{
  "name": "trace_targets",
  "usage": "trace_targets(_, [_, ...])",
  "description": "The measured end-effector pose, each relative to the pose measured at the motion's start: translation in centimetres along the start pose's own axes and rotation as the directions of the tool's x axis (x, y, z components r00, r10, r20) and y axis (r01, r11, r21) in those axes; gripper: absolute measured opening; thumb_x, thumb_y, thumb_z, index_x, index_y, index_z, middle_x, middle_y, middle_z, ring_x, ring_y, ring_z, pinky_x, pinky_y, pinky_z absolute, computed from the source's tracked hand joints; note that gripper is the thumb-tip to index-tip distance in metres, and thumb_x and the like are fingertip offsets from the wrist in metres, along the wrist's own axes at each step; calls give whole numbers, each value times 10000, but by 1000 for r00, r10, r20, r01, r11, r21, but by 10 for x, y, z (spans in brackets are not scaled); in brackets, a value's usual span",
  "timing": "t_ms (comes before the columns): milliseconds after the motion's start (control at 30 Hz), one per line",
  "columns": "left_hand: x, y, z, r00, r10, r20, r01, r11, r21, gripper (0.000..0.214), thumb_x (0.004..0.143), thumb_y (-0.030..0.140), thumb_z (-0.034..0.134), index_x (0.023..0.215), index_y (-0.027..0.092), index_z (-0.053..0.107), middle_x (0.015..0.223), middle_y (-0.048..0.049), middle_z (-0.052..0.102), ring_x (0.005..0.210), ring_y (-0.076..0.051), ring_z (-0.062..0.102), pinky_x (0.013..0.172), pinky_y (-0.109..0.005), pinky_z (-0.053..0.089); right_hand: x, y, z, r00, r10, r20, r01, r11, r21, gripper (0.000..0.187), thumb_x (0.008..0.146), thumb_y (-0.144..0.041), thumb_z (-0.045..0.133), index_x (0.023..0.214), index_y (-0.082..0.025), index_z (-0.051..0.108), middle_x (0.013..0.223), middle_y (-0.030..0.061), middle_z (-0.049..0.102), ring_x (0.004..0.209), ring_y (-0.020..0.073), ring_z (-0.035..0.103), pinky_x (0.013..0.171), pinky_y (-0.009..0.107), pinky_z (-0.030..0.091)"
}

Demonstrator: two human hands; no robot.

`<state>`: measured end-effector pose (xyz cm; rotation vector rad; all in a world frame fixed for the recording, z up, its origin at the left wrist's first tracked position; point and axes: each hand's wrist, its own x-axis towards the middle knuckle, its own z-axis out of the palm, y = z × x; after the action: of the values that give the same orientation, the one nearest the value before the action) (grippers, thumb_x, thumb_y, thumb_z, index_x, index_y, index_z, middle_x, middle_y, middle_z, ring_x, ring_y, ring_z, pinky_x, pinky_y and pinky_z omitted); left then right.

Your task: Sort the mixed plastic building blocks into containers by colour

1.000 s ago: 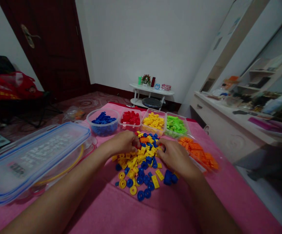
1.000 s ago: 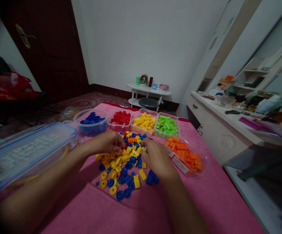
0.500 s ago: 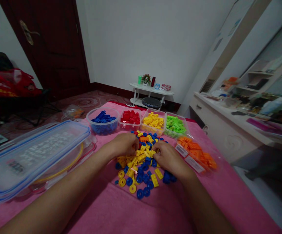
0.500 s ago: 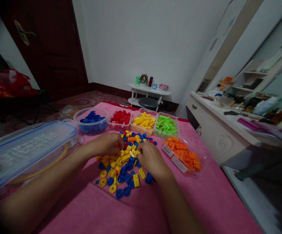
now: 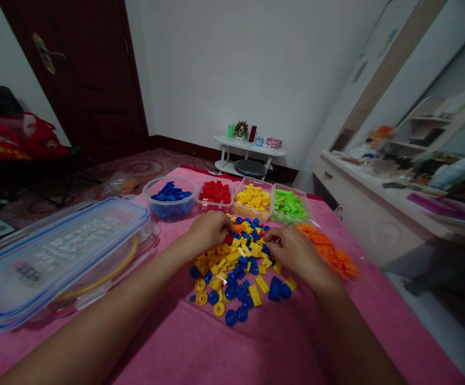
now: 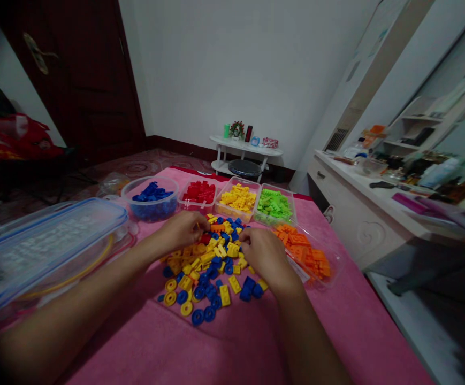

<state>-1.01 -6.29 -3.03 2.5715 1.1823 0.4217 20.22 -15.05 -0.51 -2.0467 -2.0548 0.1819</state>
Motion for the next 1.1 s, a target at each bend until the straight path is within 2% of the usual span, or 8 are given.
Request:
trace_targets(200, [4,7,29,983,97,-157,-100,995,-11,454,821,332,532,1259,213,520,1302,-89,524,1144,-236,492,949,-360,397,9,13,5,988,14,-152,-4,998,69,216,753,-189,522,878,-214,696,845,25,695,735,153,609,621,239,385])
trace_targets(267, [5,9,37,972,175,-157,-181,983,-20,416,853,315,488,1256,223,523,1309,-78,521,1195,-235,451,1000,-385,356,11,15,8,986,4,-164,7,998,69,206,754,-196,530,873,-214,697,832,24,692,731,154,604,622,242,384])
trace_targets(367, [8,10,41,965,231,-127,-243,967,-83,340,842,233,473,1156,216,603,1150,-69,622,1093,-212,525,951,-346,390,13,16,13,984,-8,-175,20,998,68,197,750,-204,544,876,-210,696,846,25,690,744,156,601,639,246,388])
trace_targets(567, [9,-4,18,991,116,72,-99,973,-210,224,703,151,550,862,186,705,868,-34,706,776,-157,613,706,-233,433,10,9,26,992,-13,-126,22,997,73,232,758,-195,536,930,-204,692,938,45,685,828,170,611,701,256,404])
trace_targets(733, [4,-29,-16,957,70,281,-4,973,-230,240,689,174,531,853,169,705,751,-15,699,640,-128,593,593,-197,400,7,-1,35,991,-56,-125,69,993,98,226,779,-186,520,939,-200,679,968,50,671,882,171,605,742,256,410])
trace_targets(800, [4,-34,-22,975,14,220,29,981,-191,267,695,181,506,870,164,707,772,-23,700,658,-138,596,600,-206,401,6,-4,38,986,-81,-146,97,990,103,211,785,-171,513,916,-197,676,946,46,668,883,168,600,755,255,410])
trace_targets(933, [9,-26,-16,996,-85,-25,81,987,-141,316,724,149,418,879,149,693,851,-45,695,748,-152,600,659,-224,404,5,-15,42,973,-130,-190,152,982,108,196,796,-155,512,902,-205,669,921,32,661,870,164,586,754,256,411])
trace_targets(1100, [11,-14,12,995,-97,-32,92,985,-144,259,792,297,456,799,161,676,773,-33,676,707,-154,591,634,-232,398,4,-28,47,932,-292,-213,317,944,92,231,822,-176,528,1008,-228,656,1035,29,651,1015,185,518,887,297,370])
